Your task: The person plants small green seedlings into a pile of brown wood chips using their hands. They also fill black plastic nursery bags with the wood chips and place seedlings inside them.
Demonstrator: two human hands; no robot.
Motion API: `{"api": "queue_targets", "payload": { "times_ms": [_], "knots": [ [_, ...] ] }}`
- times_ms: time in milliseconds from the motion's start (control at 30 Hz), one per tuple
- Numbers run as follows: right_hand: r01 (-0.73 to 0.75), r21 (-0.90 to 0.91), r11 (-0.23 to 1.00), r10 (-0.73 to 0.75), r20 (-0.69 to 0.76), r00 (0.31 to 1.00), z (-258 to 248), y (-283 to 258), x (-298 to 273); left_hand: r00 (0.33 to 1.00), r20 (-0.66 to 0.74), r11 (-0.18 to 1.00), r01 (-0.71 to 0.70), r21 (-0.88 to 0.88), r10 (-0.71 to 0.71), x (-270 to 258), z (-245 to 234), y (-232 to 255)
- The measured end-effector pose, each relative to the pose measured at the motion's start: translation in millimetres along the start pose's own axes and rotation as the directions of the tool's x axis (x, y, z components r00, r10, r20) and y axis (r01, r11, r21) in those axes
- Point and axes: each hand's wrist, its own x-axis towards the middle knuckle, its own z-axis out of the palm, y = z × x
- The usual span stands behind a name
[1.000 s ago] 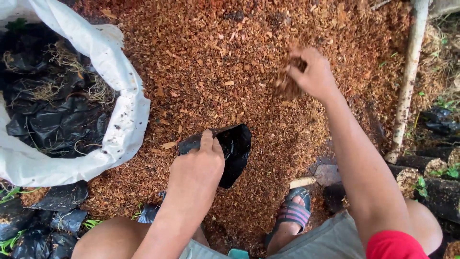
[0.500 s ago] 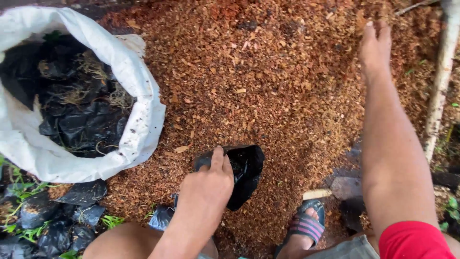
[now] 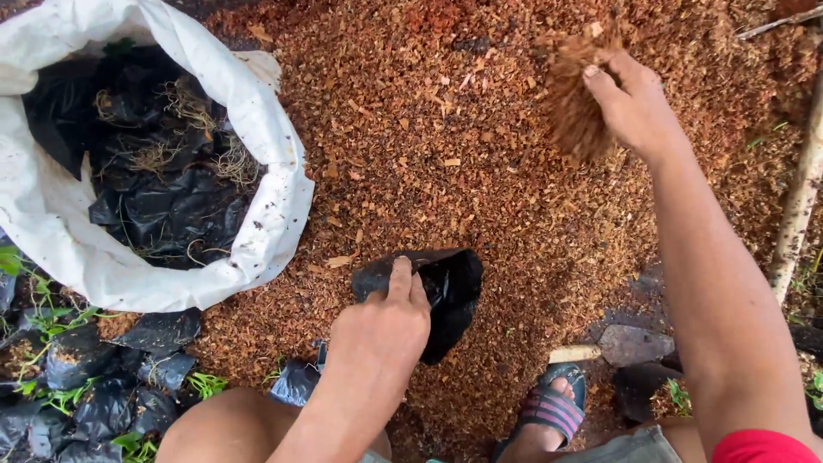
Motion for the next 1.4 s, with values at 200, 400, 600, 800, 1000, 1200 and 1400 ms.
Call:
{"api": "queue_targets", "payload": {
  "times_ms": [200,400,600,800,1000,1200,1400],
  "knots": [
    [0.193,-0.368,0.91,-0.33,-0.357,0.874,21.8,14.3,45.3,0.998,-0.063,1.0,-0.007,0.004,0.007,-1.0,-0.6,1.5],
    [-0.103,-0.394,0.913,0.048,-0.146,0.988,76.2,-51.9,44.8,0.997,-0.039,0.998,0.067,0.017,-0.066,-0.1,-5.2,-14.9],
    [0.06,-0.533,0.844,0.033,0.162,0.986,88.4,-67.7,-11.3,0.992,-0.103,0.997,0.073,0.001,-0.073,-3.7,-8.5,-16.3],
    [0.107,-0.602,0.792,-0.105,0.039,0.994,71.0,-98.6,7.9,0.99,-0.108,0.996,0.084,-0.022,-0.086,-4.7,-13.1,-15.0],
    [0.281,-0.472,0.836,-0.327,-0.017,0.945,84.9,-144.4,74.6,0.996,-0.065,0.996,0.051,-0.076,-0.056,3.3,-18.2,-15.5],
    [0.234,-0.719,0.654,-0.03,0.285,0.958,124.3,-127.8,69.3,0.992,-0.093,0.986,0.072,-0.151,-0.087,7.9,-10.3,-20.0],
    [0.262,-0.493,0.83,-0.109,0.318,0.942,118.9,-88.3,3.7,0.993,-0.073,0.985,0.084,-0.152,-0.096,9.4,-2.9,-24.3]
  ]
}}
